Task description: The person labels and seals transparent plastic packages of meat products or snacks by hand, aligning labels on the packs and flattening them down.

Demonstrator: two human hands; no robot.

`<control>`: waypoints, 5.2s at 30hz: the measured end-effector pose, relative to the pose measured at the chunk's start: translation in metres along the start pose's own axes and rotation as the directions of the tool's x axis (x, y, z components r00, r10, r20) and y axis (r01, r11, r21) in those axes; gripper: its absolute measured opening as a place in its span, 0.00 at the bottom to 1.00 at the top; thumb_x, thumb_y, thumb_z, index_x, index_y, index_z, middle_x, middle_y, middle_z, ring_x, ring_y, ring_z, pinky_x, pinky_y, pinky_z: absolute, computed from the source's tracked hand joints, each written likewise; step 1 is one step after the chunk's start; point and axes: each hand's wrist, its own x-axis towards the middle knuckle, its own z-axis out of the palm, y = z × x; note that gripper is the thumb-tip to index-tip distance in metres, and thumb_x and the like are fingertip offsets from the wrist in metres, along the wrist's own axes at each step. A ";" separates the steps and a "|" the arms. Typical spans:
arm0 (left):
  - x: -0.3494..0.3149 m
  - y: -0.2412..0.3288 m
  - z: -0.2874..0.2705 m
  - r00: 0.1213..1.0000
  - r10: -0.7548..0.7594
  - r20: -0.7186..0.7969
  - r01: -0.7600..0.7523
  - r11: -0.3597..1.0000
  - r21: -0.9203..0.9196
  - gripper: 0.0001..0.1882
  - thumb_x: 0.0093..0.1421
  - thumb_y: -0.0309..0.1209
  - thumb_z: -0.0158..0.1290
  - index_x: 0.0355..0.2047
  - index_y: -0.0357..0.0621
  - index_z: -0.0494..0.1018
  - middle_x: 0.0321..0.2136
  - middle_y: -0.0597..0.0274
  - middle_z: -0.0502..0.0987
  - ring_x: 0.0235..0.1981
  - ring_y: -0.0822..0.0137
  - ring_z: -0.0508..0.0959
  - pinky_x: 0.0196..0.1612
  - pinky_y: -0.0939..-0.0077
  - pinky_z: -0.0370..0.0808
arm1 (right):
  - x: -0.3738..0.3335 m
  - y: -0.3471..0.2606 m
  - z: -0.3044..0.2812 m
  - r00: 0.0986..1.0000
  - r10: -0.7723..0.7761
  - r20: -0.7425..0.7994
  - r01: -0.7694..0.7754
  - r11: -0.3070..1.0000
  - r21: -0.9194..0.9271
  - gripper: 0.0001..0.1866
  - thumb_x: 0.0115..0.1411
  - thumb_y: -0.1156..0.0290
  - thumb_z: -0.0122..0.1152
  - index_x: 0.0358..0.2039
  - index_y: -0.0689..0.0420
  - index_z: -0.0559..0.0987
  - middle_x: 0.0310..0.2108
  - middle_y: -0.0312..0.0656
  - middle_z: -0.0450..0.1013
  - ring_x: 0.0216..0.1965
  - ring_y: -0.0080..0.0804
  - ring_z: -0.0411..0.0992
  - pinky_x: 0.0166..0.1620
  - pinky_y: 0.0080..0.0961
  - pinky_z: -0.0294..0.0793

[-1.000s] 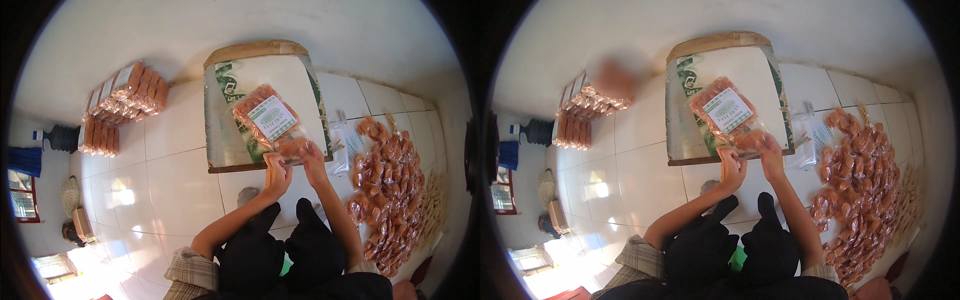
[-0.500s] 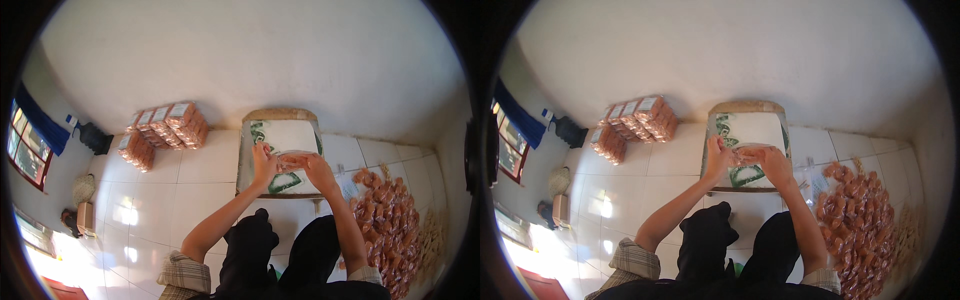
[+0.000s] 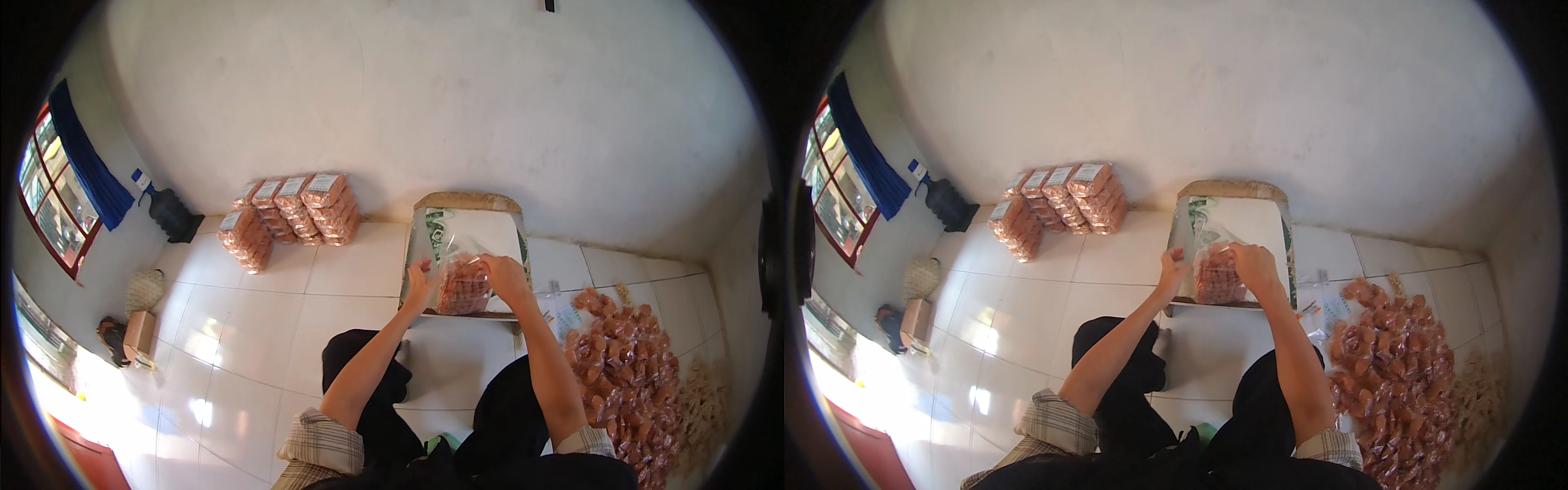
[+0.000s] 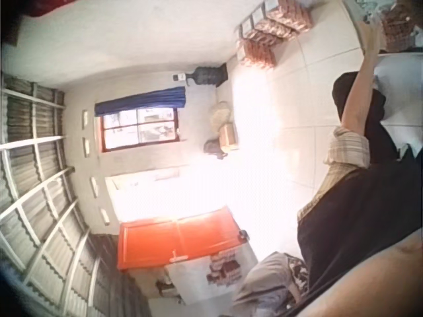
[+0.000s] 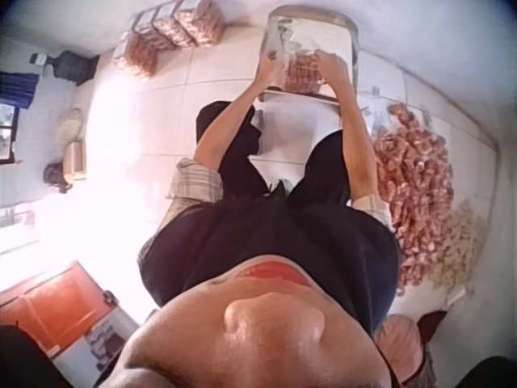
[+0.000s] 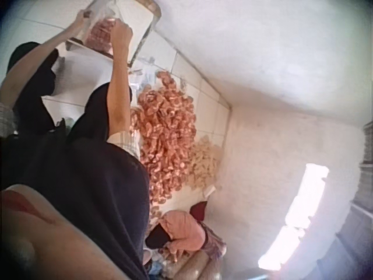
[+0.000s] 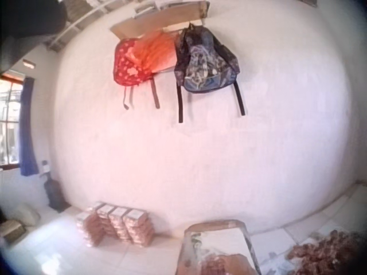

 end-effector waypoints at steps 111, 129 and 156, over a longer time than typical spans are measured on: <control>0.045 0.076 0.015 0.850 0.153 0.504 -0.199 0.979 0.038 0.14 0.50 0.26 0.57 0.38 0.40 0.72 0.36 0.58 0.76 0.40 0.66 0.76 0.44 0.76 0.72 | -0.020 0.031 0.044 0.951 -0.219 -0.216 0.284 0.897 0.339 0.08 0.45 0.82 0.61 0.28 0.61 0.75 0.33 0.46 0.71 0.36 0.43 0.69 0.37 0.34 0.71; 0.012 0.056 0.014 0.968 0.245 -0.052 -0.247 0.968 -0.048 0.18 0.52 0.28 0.57 0.43 0.44 0.68 0.39 0.58 0.69 0.44 0.63 0.69 0.49 0.67 0.65 | -0.006 0.041 0.071 0.989 0.046 -0.137 0.051 0.778 0.627 0.12 0.49 0.84 0.57 0.36 0.61 0.75 0.33 0.45 0.74 0.34 0.39 0.74 0.35 0.27 0.74; 0.002 0.029 0.045 0.984 0.150 0.093 -0.116 0.945 -0.305 0.23 0.43 0.30 0.65 0.38 0.40 0.68 0.34 0.60 0.71 0.37 0.62 0.73 0.41 0.73 0.68 | -0.006 0.034 0.071 0.974 -0.002 -0.227 0.134 0.813 0.567 0.11 0.53 0.86 0.50 0.35 0.60 0.77 0.31 0.44 0.73 0.29 0.37 0.74 0.32 0.27 0.73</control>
